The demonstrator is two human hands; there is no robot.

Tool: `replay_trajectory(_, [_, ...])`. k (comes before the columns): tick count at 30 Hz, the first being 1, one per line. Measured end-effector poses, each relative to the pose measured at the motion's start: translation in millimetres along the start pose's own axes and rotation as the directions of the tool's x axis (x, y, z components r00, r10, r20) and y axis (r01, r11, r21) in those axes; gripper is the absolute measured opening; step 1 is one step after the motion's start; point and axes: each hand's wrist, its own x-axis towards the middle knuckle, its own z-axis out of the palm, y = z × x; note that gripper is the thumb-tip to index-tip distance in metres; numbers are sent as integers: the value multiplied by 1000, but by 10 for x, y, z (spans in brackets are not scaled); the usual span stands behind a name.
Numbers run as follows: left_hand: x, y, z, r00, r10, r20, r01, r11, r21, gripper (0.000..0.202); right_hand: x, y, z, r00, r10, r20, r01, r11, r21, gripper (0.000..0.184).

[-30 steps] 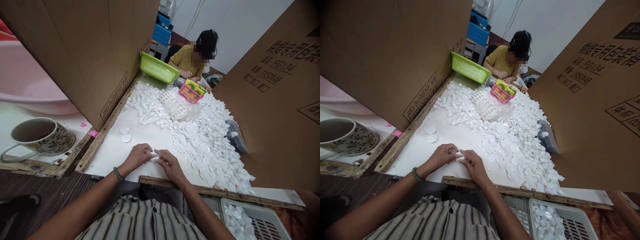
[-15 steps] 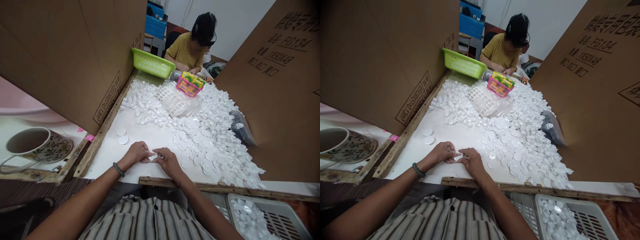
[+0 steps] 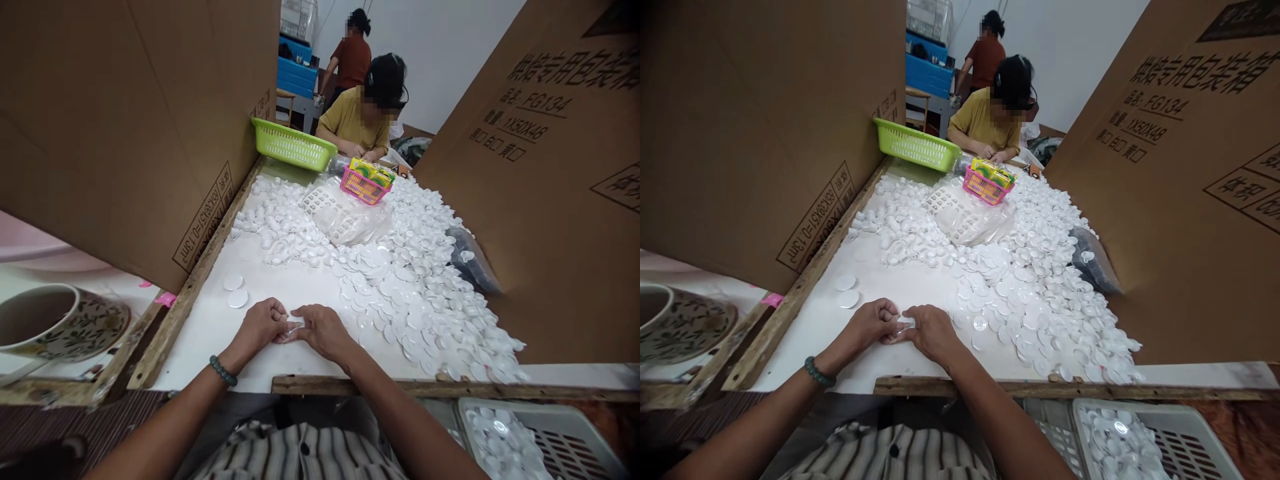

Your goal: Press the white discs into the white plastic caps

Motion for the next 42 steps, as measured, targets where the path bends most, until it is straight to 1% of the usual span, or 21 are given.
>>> replay_trajectory(4, [20,40,4,998,-67,20,67,998,2,43,29,-6,32,998,56,2,-56,998,1,37])
replay_trajectory(6, [21,79,-29,998,-60,22,59,997,48,41,39,-14,58,998,62,-1,-62,998,30,37])
replay_trajectory(7, [13,106,-55,999,-38,1,38,993,109,39,48,-14,67,999,41,-5,-40,998,56,37])
replay_trajectory(9, [-30,165,-116,994,56,-99,-22,948,318,32,96,4,61,999,-31,-37,35,992,122,37])
replay_trajectory(10, [-62,191,-143,977,139,-163,-53,894,445,28,142,25,40,995,-55,-77,66,987,146,37])
replay_trajectory(11, [-96,212,-163,946,243,-215,-82,820,566,25,207,57,5,989,-55,-137,77,985,156,34])
replay_trajectory(12, [-128,223,-173,901,360,-242,-113,733,670,25,290,98,-44,978,-36,-208,67,987,147,31])
replay_trajectory(13, [-153,224,-174,848,474,-235,-150,641,752,25,389,149,-101,949,28,-314,10,993,118,27])
replay_trajectory(14, [-166,216,-167,799,568,-196,-192,550,813,26,501,207,-164,910,89,-406,-63,995,78,26])
replay_trajectory(15, [-168,200,-153,761,634,-139,-230,464,856,26,617,270,-225,883,123,-453,-124,992,29,25])
replay_trajectory(16, [-158,180,-136,736,672,-83,-257,391,884,23,729,333,-280,872,145,-467,-173,985,-17,23])
replay_trajectory(17, [-139,162,-115,723,689,-45,-266,338,903,20,828,394,-326,883,152,-443,-196,979,-53,21])
replay_trajectory(19, [-93,140,-66,714,699,-38,-230,286,930,13,959,496,-385,920,165,-355,-204,976,-74,10])
replay_trajectory(21, [-50,150,6,695,715,-71,-194,281,940,13,967,565,-412,949,144,-282,-170,983,-68,5])
replay_trajectory(23, [-8,183,114,696,716,-53,-245,306,920,13,849,609,-437,966,83,-244,-105,991,-78,11])
replay_trajectory(25, [51,221,252,724,689,22,-363,354,862,16,638,641,-480,974,10,-226,-39,992,-121,12])
replay_trajectory(27, [138,246,397,752,653,92,-446,401,800,22,389,664,-529,973,-32,-229,-8,985,-173,11])
replay_trajectory(30, [287,250,570,783,597,176,-502,440,745,31,67,666,-556,979,-63,-193,13,968,-249,15])
replay_trajectory(32, [367,235,641,797,565,215,-524,469,711,34,-61,652,-535,984,-81,-157,30,954,-300,17])
replay_trajectory(36, [437,195,700,818,536,210,-523,539,660,37,-127,634,-489,989,-78,-123,24,921,-388,18])
replay_trajectory(42, [431,158,730,827,536,167,-493,550,674,33,-128,635,-480,991,-112,-71,65,877,-476,21])
